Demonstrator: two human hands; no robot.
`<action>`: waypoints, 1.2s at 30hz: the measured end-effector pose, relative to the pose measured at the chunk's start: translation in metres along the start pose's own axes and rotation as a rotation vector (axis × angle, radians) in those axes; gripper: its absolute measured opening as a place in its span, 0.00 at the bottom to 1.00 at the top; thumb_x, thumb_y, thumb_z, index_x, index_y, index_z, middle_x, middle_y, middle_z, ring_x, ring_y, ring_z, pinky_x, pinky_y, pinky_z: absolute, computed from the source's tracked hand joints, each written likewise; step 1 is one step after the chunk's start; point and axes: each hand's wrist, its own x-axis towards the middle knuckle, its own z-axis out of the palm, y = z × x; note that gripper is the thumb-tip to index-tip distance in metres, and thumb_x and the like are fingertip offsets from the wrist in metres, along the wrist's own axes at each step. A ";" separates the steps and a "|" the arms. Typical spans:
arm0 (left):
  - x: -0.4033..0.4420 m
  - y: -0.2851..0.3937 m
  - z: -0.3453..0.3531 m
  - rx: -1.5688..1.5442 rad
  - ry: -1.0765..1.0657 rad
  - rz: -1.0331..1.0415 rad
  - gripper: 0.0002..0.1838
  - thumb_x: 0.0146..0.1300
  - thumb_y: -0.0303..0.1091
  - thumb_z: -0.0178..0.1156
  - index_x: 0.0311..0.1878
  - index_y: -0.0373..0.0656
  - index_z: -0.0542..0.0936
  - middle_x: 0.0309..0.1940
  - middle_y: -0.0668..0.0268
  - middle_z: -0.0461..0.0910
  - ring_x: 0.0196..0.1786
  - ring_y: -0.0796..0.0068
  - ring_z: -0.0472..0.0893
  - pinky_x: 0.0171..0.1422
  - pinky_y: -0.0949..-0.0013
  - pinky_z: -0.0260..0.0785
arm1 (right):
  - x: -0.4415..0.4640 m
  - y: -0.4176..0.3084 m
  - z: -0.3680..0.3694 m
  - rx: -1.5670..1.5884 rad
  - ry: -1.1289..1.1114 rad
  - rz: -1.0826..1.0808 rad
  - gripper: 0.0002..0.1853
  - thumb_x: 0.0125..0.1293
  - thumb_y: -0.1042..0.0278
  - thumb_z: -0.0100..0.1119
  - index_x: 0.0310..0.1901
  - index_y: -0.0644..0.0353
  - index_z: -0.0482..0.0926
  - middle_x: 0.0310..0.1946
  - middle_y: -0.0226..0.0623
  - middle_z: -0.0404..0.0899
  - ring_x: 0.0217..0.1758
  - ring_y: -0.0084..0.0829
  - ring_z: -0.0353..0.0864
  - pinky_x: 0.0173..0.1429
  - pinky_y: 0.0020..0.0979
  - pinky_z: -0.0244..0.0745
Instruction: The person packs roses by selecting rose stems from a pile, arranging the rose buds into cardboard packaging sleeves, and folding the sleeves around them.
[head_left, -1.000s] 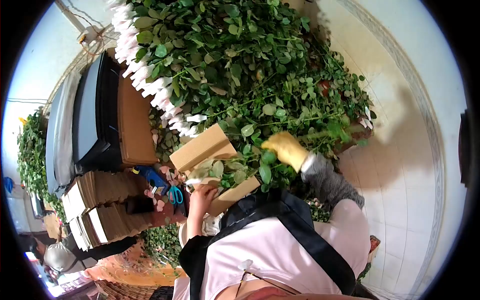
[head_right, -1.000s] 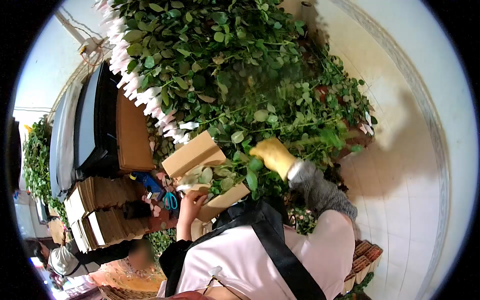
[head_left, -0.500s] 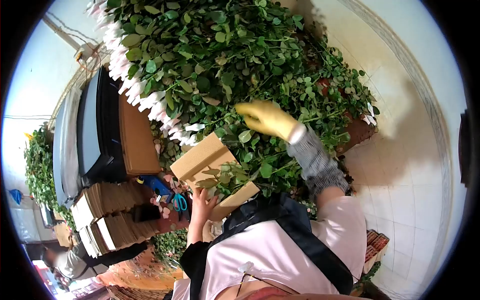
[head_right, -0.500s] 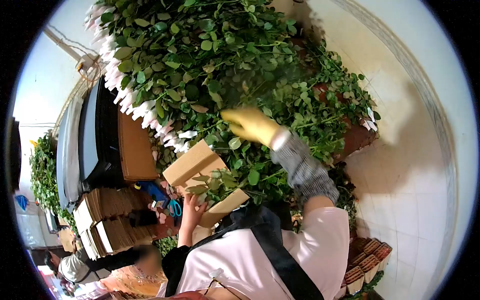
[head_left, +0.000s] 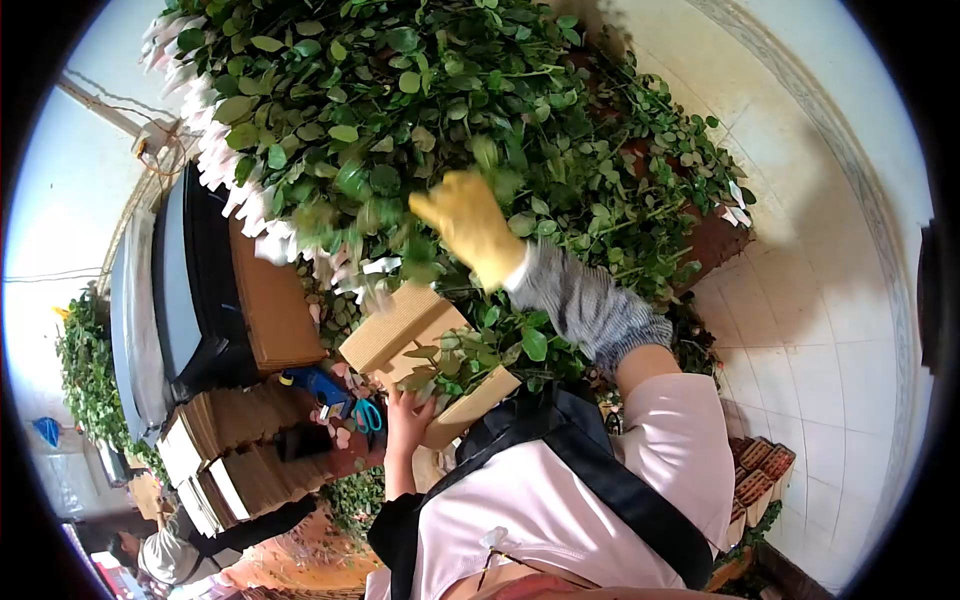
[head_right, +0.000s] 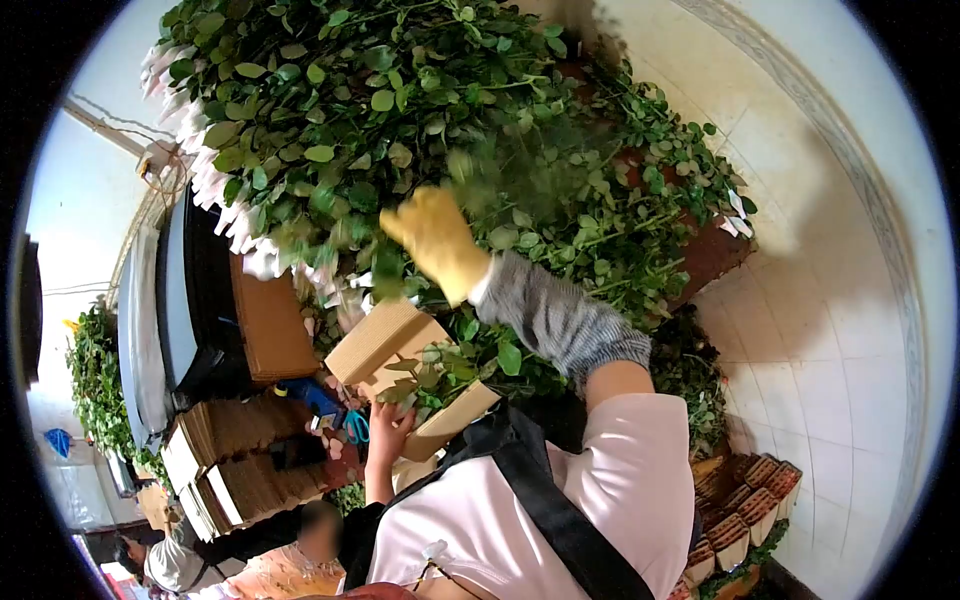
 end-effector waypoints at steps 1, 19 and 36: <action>-0.001 -0.002 0.002 0.002 0.005 -0.004 0.23 0.57 0.32 0.71 0.55 0.36 0.81 0.58 0.44 0.74 0.57 0.38 0.76 0.61 0.50 0.71 | -0.014 -0.011 -0.010 0.059 -0.081 -0.034 0.13 0.64 0.73 0.59 0.49 0.47 0.81 0.27 0.28 0.81 0.37 0.31 0.83 0.53 0.35 0.76; -0.002 0.009 0.000 -0.049 0.031 -0.055 0.21 0.57 0.31 0.70 0.55 0.36 0.82 0.59 0.46 0.76 0.59 0.43 0.76 0.65 0.55 0.70 | -0.035 0.142 0.130 0.650 -0.892 0.392 0.29 0.71 0.76 0.51 0.73 0.47 0.69 0.79 0.40 0.59 0.79 0.44 0.61 0.80 0.42 0.58; -0.001 0.011 -0.003 -0.020 -0.015 -0.099 0.23 0.56 0.32 0.71 0.55 0.36 0.82 0.59 0.46 0.73 0.56 0.43 0.79 0.60 0.53 0.74 | 0.094 0.154 0.073 0.029 -0.114 0.475 0.32 0.64 0.62 0.64 0.69 0.58 0.69 0.53 0.47 0.82 0.55 0.46 0.83 0.59 0.44 0.78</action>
